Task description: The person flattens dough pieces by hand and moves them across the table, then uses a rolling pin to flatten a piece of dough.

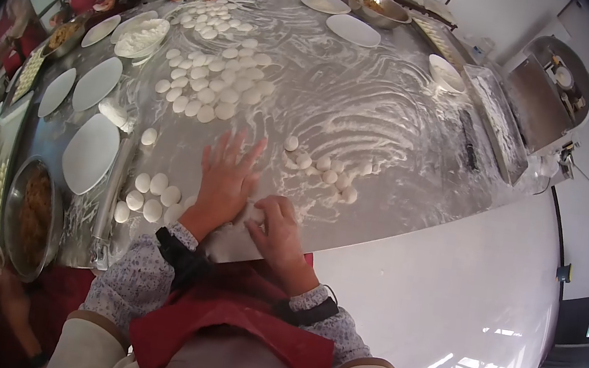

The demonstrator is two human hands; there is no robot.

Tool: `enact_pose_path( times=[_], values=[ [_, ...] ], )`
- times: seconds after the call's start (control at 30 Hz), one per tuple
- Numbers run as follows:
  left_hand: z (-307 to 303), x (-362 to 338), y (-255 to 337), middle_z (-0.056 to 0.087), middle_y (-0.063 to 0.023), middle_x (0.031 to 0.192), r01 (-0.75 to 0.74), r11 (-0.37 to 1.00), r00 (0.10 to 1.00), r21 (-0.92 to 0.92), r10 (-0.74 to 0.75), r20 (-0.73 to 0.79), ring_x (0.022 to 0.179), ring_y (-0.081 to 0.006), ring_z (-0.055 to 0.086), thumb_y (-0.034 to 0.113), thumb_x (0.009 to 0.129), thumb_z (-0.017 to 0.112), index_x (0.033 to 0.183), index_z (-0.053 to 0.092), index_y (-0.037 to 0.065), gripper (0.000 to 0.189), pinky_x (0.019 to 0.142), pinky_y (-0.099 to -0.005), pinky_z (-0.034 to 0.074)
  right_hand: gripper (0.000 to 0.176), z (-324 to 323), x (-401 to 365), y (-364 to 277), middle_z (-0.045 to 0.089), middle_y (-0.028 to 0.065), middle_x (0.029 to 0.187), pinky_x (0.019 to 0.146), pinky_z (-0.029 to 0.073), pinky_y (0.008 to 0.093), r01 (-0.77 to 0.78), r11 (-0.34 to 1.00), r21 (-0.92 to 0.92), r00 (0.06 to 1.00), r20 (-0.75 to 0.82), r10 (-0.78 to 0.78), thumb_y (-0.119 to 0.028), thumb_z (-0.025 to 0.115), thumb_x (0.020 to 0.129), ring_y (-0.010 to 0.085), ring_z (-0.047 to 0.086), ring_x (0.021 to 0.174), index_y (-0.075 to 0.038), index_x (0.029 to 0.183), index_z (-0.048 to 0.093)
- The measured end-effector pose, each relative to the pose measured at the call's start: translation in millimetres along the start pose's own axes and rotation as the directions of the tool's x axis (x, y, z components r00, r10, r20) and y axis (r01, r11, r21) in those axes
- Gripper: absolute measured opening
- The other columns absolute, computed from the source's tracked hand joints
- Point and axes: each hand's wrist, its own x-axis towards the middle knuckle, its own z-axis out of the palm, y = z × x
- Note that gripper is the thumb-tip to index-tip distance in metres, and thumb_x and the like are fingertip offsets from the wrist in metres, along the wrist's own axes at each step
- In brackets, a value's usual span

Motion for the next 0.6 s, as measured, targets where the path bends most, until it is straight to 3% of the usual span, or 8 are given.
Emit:
enact_pose_path(
  times=[0.03, 0.17, 0.23, 0.27, 0.33, 0.37, 0.5, 0.6],
  values=[
    [-7.3, 4.1, 9.8, 0.033, -0.0153, 0.156, -0.001, 1.0, 1.0, -0.008, 0.001, 0.003, 0.146, -0.0403, 0.023, 0.03, 0.094, 0.058, 0.152, 0.036, 0.027, 0.062, 0.113, -0.0659, 0.014, 0.026, -3.0, -0.9, 5.0, 0.056, 0.0178, 0.106, 0.082, 0.049, 0.0437, -0.006, 1.0, -0.006, 1.0, 0.0, 0.006, -0.004, 0.07, 0.08, 0.0375, 0.057, 0.096, -0.005, 0.103, 0.058],
    [-10.8, 14.9, 49.1, 0.027, -0.0143, 0.16, -0.172, 0.975, 0.985, -0.139, 0.168, -0.036, 0.146, -0.0418, 0.022, 0.033, 0.095, 0.056, 0.151, 0.038, 0.027, 0.059, 0.112, -0.0661, 0.015, 0.022, -40.7, -3.3, 36.6, 0.059, 0.0186, 0.103, 0.083, 0.049, 0.0433, -0.103, 0.992, -0.07, 0.941, -0.329, 0.075, -0.005, 0.062, 0.084, 0.0361, 0.058, 0.097, -0.001, 0.105, 0.058],
    [12.1, 6.8, 55.9, 0.024, -0.0098, 0.162, -0.269, 0.952, 0.961, -0.145, 0.274, 0.017, 0.147, -0.039, 0.022, 0.038, 0.095, 0.056, 0.15, 0.04, 0.031, 0.057, 0.113, -0.0668, 0.014, 0.032, -63.5, -0.4, 56.3, 0.06, 0.0184, 0.105, 0.087, 0.048, 0.0445, -0.173, 0.946, -0.274, 0.878, -0.477, 0.022, -0.005, 0.064, 0.078, 0.0371, 0.057, 0.099, -0.001, 0.11, 0.058],
    [29.9, -0.4, 54.5, 0.024, -0.0098, 0.162, -0.268, 0.951, 0.961, -0.155, 0.275, 0.021, 0.147, -0.039, 0.022, 0.038, 0.095, 0.056, 0.15, 0.04, 0.031, 0.057, 0.113, -0.0668, 0.014, 0.032, -72.7, 0.2, 64.5, 0.06, 0.0184, 0.105, 0.087, 0.048, 0.0445, -0.181, 0.943, -0.279, 0.879, -0.476, 0.028, -0.005, 0.064, 0.078, 0.0371, 0.057, 0.099, -0.001, 0.11, 0.058],
    [41.1, -1.3, 55.1, 0.026, -0.0079, 0.161, -0.286, 0.949, 0.954, -0.133, 0.295, 0.055, 0.148, -0.0378, 0.021, 0.041, 0.095, 0.056, 0.148, 0.042, 0.034, 0.056, 0.114, -0.0671, 0.012, 0.038, -87.9, 8.0, 75.6, 0.06, 0.0188, 0.107, 0.087, 0.048, 0.0449, -0.182, 0.823, -0.538, 0.883, -0.458, -0.105, -0.005, 0.065, 0.076, 0.0379, 0.057, 0.1, -0.003, 0.114, 0.058],
    [42.1, -3.2, 56.9, 0.026, -0.0079, 0.161, -0.287, 0.947, 0.953, -0.141, 0.297, 0.056, 0.148, -0.0378, 0.021, 0.041, 0.095, 0.056, 0.148, 0.042, 0.034, 0.056, 0.114, -0.0671, 0.012, 0.039, -92.2, 6.2, 84.2, 0.061, 0.019, 0.111, 0.088, 0.048, 0.0442, -0.254, 0.856, -0.451, 0.917, -0.393, 0.065, -0.006, 0.067, 0.076, 0.0375, 0.058, 0.102, -0.004, 0.114, 0.06],
    [32.8, 1.8, 49.6, 0.028, -0.01, 0.16, -0.241, 0.964, 0.962, -0.115, 0.253, 0.106, 0.148, -0.0384, 0.021, 0.041, 0.095, 0.056, 0.147, 0.044, 0.034, 0.054, 0.115, -0.067, 0.011, 0.029, -87.2, 6.4, 80.2, 0.066, 0.0145, 0.1, 0.079, 0.053, 0.0371, -0.259, 0.858, -0.444, 0.927, -0.363, 0.092, -0.008, 0.066, 0.083, 0.0274, 0.065, 0.088, -0.002, 0.111, 0.06],
    [30.9, -5.5, 29.8, 0.029, -0.0114, 0.159, -0.188, 0.979, 0.968, -0.076, 0.197, 0.155, 0.147, -0.0392, 0.022, 0.04, 0.095, 0.055, 0.147, 0.044, 0.032, 0.054, 0.115, -0.0662, 0.011, 0.026, -68.4, -3.3, 53.9, 0.068, 0.0126, 0.094, 0.073, 0.054, 0.0344, -0.367, 0.906, -0.21, 0.889, -0.366, 0.275, -0.01, 0.067, 0.085, 0.0235, 0.066, 0.079, -0.003, 0.109, 0.061]
  ],
)
